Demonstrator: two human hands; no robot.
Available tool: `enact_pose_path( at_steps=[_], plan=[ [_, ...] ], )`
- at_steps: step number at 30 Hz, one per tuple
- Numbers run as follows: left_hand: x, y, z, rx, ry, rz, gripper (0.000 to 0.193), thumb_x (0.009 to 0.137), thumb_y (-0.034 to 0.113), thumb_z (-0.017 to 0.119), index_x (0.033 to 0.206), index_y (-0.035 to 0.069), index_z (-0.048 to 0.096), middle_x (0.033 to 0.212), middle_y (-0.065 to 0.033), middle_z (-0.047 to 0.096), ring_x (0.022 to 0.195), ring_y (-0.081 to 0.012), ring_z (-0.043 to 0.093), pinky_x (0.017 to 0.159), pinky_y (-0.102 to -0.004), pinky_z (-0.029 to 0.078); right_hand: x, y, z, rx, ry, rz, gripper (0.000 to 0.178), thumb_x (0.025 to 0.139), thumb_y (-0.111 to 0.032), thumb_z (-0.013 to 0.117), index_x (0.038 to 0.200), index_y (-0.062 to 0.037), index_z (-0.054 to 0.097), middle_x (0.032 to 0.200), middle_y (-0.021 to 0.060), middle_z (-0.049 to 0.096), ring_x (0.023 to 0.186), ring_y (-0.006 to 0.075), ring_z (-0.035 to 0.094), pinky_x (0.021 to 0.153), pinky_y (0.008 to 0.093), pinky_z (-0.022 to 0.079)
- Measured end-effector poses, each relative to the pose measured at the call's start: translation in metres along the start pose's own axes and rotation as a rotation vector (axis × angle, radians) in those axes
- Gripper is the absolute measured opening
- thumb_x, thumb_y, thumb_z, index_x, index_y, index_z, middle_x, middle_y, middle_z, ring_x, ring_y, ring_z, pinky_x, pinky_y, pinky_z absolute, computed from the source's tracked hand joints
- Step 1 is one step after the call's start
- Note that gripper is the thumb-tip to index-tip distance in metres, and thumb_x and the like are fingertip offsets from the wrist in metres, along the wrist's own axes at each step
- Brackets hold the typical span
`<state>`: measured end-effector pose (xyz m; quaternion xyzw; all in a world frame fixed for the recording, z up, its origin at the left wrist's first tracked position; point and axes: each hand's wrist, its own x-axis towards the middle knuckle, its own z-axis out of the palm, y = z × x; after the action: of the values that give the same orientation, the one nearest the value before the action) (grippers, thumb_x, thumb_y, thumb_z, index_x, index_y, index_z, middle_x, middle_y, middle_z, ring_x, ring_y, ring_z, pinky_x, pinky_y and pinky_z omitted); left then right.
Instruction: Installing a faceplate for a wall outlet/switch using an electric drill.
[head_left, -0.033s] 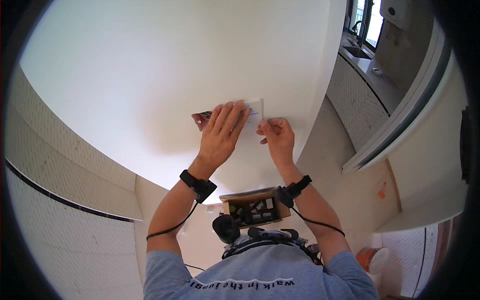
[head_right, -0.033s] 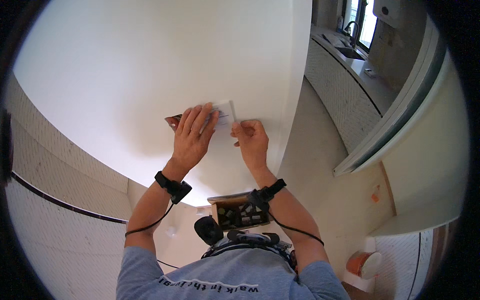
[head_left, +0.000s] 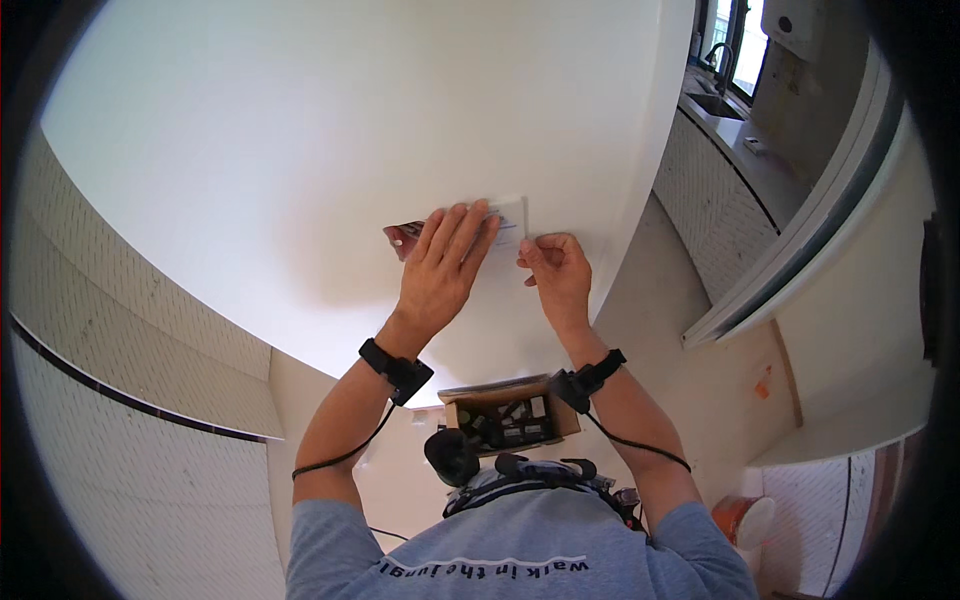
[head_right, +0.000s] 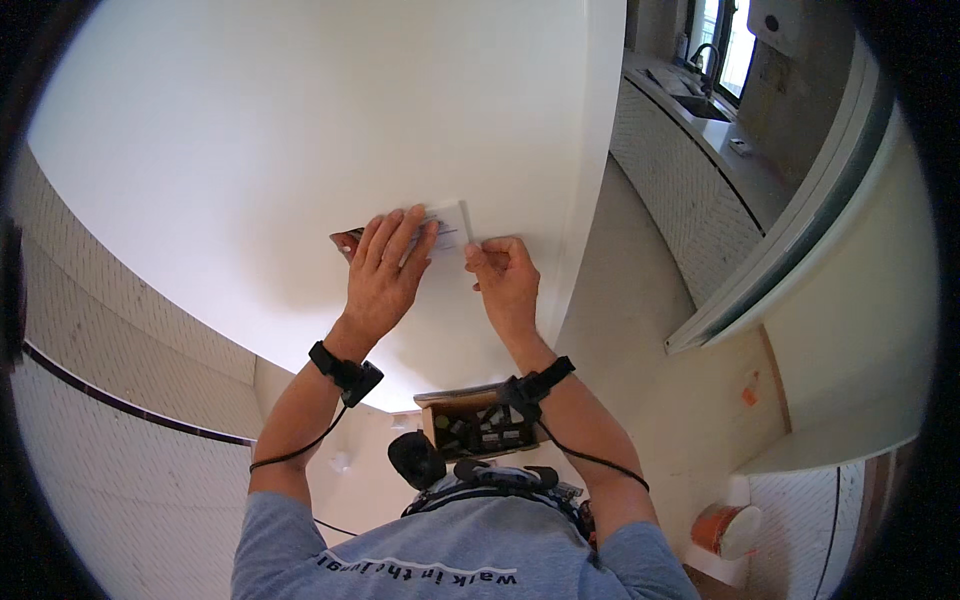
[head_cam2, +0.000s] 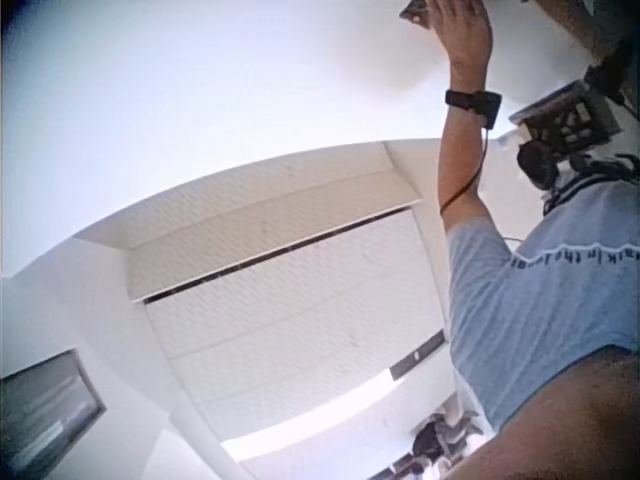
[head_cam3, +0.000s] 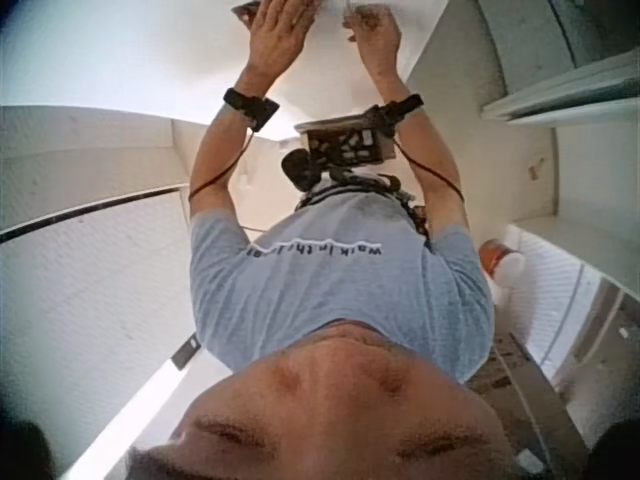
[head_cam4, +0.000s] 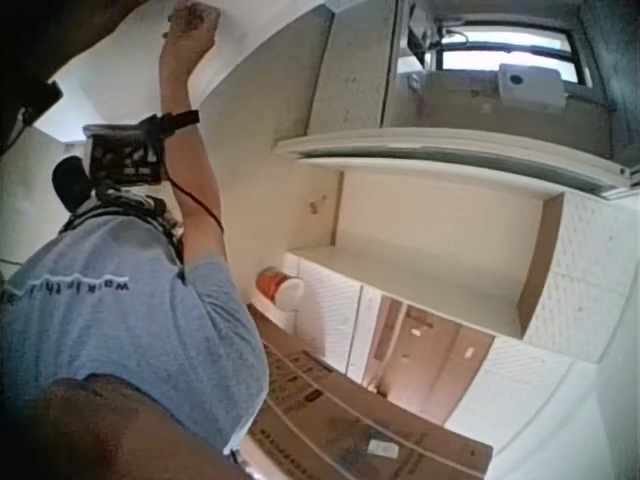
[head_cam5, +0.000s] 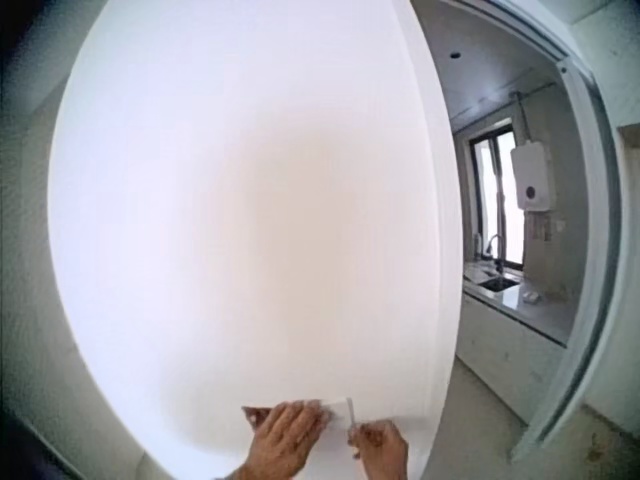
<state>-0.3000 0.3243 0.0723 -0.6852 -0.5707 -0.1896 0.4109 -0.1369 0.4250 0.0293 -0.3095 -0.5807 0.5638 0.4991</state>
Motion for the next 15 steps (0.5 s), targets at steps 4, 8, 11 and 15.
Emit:
enact_pose_path(
  at_steps=[4, 8, 11, 15],
  plan=[
    [-0.007, 0.0, 0.0, -0.085, 0.044, -0.038, 0.055, 0.083, 0.018, 0.077, 0.137, 0.016, 0.064, 0.153, -0.0063, 0.048, 0.136, -0.0276, 0.048, 0.115, -0.0487, 0.039, 0.003, 0.008, -0.002, -0.243, -0.04, -0.215, 0.033, 0.092, -0.027, 0.08, 0.092, -0.0009, 0.06, 0.084, 0.0095, 0.073, 0.077, 0.0164, 0.072, 0.062, 0.0319, 0.057],
    [-0.013, -0.008, 0.007, 0.089, 0.131, -0.04, 0.055, 0.082, 0.022, 0.079, 0.136, 0.022, 0.065, 0.153, -0.0022, 0.048, 0.136, -0.0259, 0.048, 0.115, -0.0489, 0.039, 0.009, -0.007, 0.009, -0.476, -0.068, -0.242, 0.033, 0.091, -0.029, 0.079, 0.093, -0.0006, 0.062, 0.081, 0.0136, 0.073, 0.075, 0.0228, 0.073, 0.066, 0.0359, 0.056],
    [-0.008, -0.015, 0.007, 0.011, 0.053, -0.081, 0.052, 0.083, 0.023, 0.078, 0.134, 0.023, 0.067, 0.153, -0.0016, 0.048, 0.136, -0.0266, 0.048, 0.115, -0.0499, 0.039, 0.021, -0.009, 0.009, -0.581, -0.109, -0.221, 0.033, 0.091, -0.03, 0.078, 0.096, -0.0013, 0.063, 0.082, 0.0148, 0.073, 0.076, 0.0267, 0.073, 0.069, 0.0376, 0.057],
    [-0.023, -0.022, 0.019, -0.13, 0.046, -0.17, 0.064, 0.079, 0.019, 0.083, 0.139, 0.025, 0.062, 0.153, -0.0072, 0.047, 0.138, -0.0307, 0.046, 0.115, -0.0511, 0.039, 0.026, 0.013, 0.0, -0.594, -0.137, -0.295, 0.031, 0.092, -0.028, 0.078, 0.101, -0.0013, 0.064, 0.088, 0.0146, 0.075, 0.078, 0.0291, 0.073, 0.072, 0.038, 0.057]
  ],
)
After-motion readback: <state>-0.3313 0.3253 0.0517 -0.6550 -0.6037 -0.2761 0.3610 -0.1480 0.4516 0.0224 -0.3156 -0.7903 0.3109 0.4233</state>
